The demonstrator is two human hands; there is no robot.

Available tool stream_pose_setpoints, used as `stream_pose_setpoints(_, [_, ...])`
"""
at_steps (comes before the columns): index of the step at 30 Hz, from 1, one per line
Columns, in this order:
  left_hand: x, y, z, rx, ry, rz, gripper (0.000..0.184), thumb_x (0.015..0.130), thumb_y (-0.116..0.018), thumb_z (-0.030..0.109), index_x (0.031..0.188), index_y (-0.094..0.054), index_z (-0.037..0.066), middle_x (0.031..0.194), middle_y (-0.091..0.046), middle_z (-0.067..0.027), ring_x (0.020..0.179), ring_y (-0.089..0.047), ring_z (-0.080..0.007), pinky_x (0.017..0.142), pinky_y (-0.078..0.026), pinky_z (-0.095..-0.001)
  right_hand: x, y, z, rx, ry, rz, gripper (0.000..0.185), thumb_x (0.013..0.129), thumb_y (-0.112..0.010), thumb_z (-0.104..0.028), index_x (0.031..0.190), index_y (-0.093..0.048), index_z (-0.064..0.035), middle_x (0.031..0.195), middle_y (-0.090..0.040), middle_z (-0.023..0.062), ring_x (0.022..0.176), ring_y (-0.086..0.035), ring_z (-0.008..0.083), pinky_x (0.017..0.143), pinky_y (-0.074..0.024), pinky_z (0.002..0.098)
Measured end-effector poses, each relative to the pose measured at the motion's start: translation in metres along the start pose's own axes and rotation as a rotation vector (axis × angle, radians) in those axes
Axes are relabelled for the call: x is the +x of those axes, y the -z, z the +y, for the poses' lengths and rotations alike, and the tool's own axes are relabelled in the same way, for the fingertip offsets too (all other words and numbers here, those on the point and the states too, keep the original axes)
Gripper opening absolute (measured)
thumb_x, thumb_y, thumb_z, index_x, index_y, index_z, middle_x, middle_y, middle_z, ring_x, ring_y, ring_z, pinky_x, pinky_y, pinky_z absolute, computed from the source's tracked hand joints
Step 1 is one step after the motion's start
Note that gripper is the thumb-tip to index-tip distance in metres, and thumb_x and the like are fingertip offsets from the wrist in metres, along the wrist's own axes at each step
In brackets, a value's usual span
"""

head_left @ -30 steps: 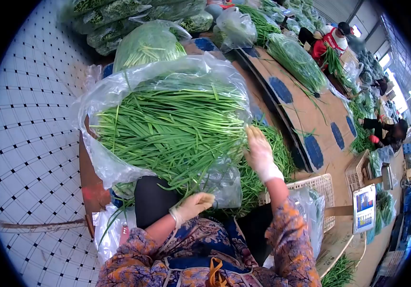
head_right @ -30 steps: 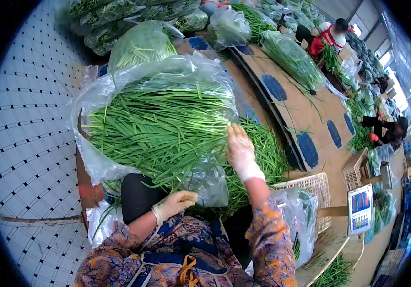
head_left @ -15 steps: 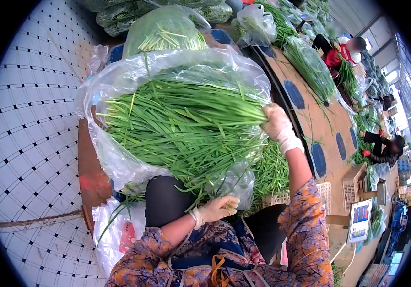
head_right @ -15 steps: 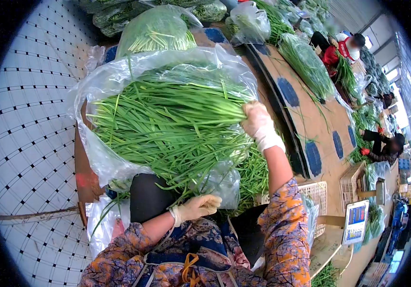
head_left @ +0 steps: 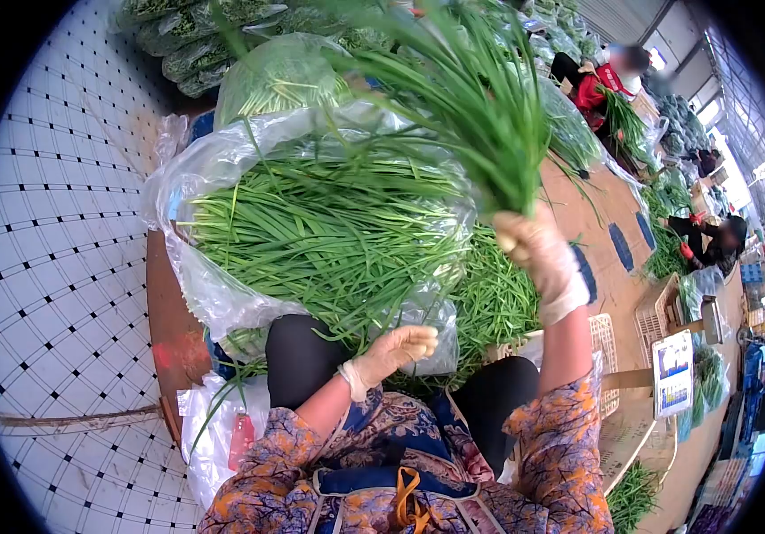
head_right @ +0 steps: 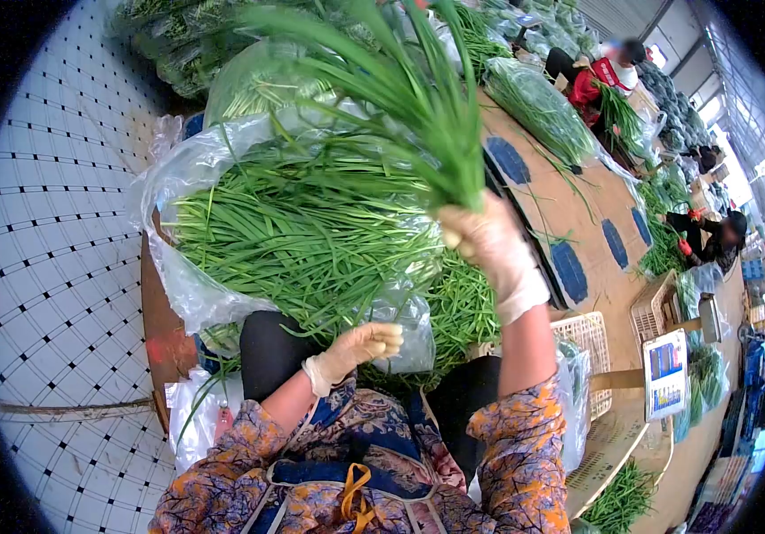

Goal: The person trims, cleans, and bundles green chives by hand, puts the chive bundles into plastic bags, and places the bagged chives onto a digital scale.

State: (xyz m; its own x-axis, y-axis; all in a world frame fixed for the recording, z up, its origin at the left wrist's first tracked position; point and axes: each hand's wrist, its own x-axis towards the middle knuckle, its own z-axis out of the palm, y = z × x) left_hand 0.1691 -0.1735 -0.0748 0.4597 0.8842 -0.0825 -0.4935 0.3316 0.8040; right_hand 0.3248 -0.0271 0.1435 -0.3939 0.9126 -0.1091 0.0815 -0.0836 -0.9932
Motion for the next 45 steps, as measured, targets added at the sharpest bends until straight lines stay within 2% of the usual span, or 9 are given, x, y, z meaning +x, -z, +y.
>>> stream_pose_setpoints(4, [0.006, -0.013, 0.010, -0.266, -0.135, -0.027, 0.076, 0.079, -0.059, 0.051, 0.133, -0.034, 0.003, 0.119, -0.053, -0.0090, 0.104, -0.054, -0.0159, 0.090, -0.042, -0.0295, -0.032, -0.038, 0.080, 0.143, -0.412, -0.195, 0.018, 0.077, -0.066, -0.018, 0.091, -0.061, -0.0069, 0.058, -0.051, -0.0048, 0.037, -0.033, 0.0016, 0.033, -0.0207, 0.0157])
stream_pose_setpoints(8, [-0.011, 0.017, -0.021, -0.717, 0.012, -0.181, 0.059, 0.086, -0.057, 0.039, 0.128, -0.042, 0.000, 0.102, -0.061, -0.0087, 0.074, -0.059, -0.0170, 0.071, -0.049, -0.0342, -0.066, -0.072, 0.182, 0.277, -0.778, -0.384, 0.021, 0.085, -0.055, -0.026, 0.080, -0.057, -0.0055, 0.062, -0.057, 0.0000, 0.043, -0.046, 0.0051, 0.031, -0.0266, 0.0153])
stream_pose_setpoints(15, [-0.016, -0.006, -0.015, -0.497, 0.085, 0.083, 0.056, 0.084, -0.061, 0.030, 0.126, -0.043, -0.002, 0.123, -0.052, -0.0118, 0.099, -0.056, -0.0215, 0.081, -0.049, -0.0339, -0.103, -0.064, 0.159, 0.231, -0.785, -0.525, 0.035, 0.086, -0.055, -0.037, 0.097, -0.056, -0.0041, 0.080, -0.066, 0.0078, 0.056, -0.060, 0.0137, 0.040, -0.0392, 0.0213])
stream_pose_setpoints(20, [-0.016, -0.017, 0.001, -0.422, -0.042, 0.234, 0.024, 0.080, -0.062, 0.008, 0.101, -0.059, -0.003, 0.101, -0.062, -0.0161, 0.103, -0.057, -0.0338, 0.089, -0.049, -0.0408, -0.127, -0.057, 0.156, -0.451, -0.489, -0.555, 0.036, 0.088, -0.054, -0.039, 0.098, -0.062, -0.0053, 0.065, -0.060, 0.0035, 0.054, -0.053, 0.0113, 0.051, -0.0426, 0.0256])
stream_pose_setpoints(26, [-0.034, -0.007, 0.008, -0.366, -0.152, 0.309, 0.024, 0.082, -0.059, 0.007, 0.104, -0.057, -0.004, 0.099, -0.063, -0.0147, 0.097, -0.060, -0.0330, 0.081, -0.054, -0.0382, -0.125, -0.003, 0.146, -0.775, -0.307, -0.354, 0.019, 0.089, -0.051, -0.021, 0.100, -0.061, -0.0105, 0.066, -0.059, 0.0105, 0.059, -0.056, 0.0177, 0.056, -0.0466, 0.0315])
stream_pose_setpoints(30, [-0.045, 0.010, 0.007, -0.581, -0.112, 0.333, 0.037, 0.084, -0.056, 0.008, 0.119, -0.047, -0.003, 0.112, -0.058, -0.0161, 0.101, -0.058, -0.0296, 0.078, -0.055, -0.0343, -0.092, 0.059, 0.182, -0.981, -0.196, 0.085, 0.028, 0.091, -0.049, -0.033, 0.089, -0.061, -0.0085, 0.058, -0.055, 0.0056, 0.053, -0.054, 0.0120, 0.050, -0.0441, 0.0307])
stream_pose_setpoints(36, [-0.040, 0.009, -0.013, -0.650, -0.016, 0.266, 0.039, 0.088, -0.053, 0.013, 0.124, -0.044, 0.000, 0.113, -0.057, -0.0147, 0.088, -0.061, -0.0184, 0.070, -0.054, -0.0266, -0.071, 0.029, 0.189, -0.874, -0.120, 0.289, 0.030, 0.089, -0.047, -0.034, 0.085, -0.059, -0.0074, 0.075, -0.061, 0.0181, 0.072, -0.061, 0.0319, 0.066, -0.0468, 0.0411])
stream_pose_setpoints(41, [-0.029, 0.002, -0.014, -0.662, -0.009, 0.217, 0.044, 0.088, -0.056, 0.024, 0.124, -0.045, 0.002, 0.115, -0.057, -0.0127, 0.094, -0.060, -0.0204, 0.080, -0.052, -0.0330, -0.119, -0.056, 0.163, -0.739, 0.175, -0.230, 0.023, 0.089, -0.047, -0.029, 0.095, -0.057, -0.0095, 0.070, -0.060, 0.0137, 0.065, -0.060, 0.0277, 0.057, -0.0479, 0.0393])
stream_pose_setpoints(45, [-0.027, -0.002, -0.017, -0.462, -0.002, 0.225, 0.046, 0.086, -0.059, 0.025, 0.123, -0.045, 0.002, 0.114, -0.058, -0.0127, 0.098, -0.058, -0.0214, 0.084, -0.051, -0.0363, -0.124, -0.075, 0.188, -1.069, 0.339, -0.158, 0.020, 0.089, -0.049, -0.027, 0.088, -0.055, -0.0072, 0.065, -0.060, 0.0108, 0.060, -0.059, 0.0311, 0.053, -0.0462, 0.0415])
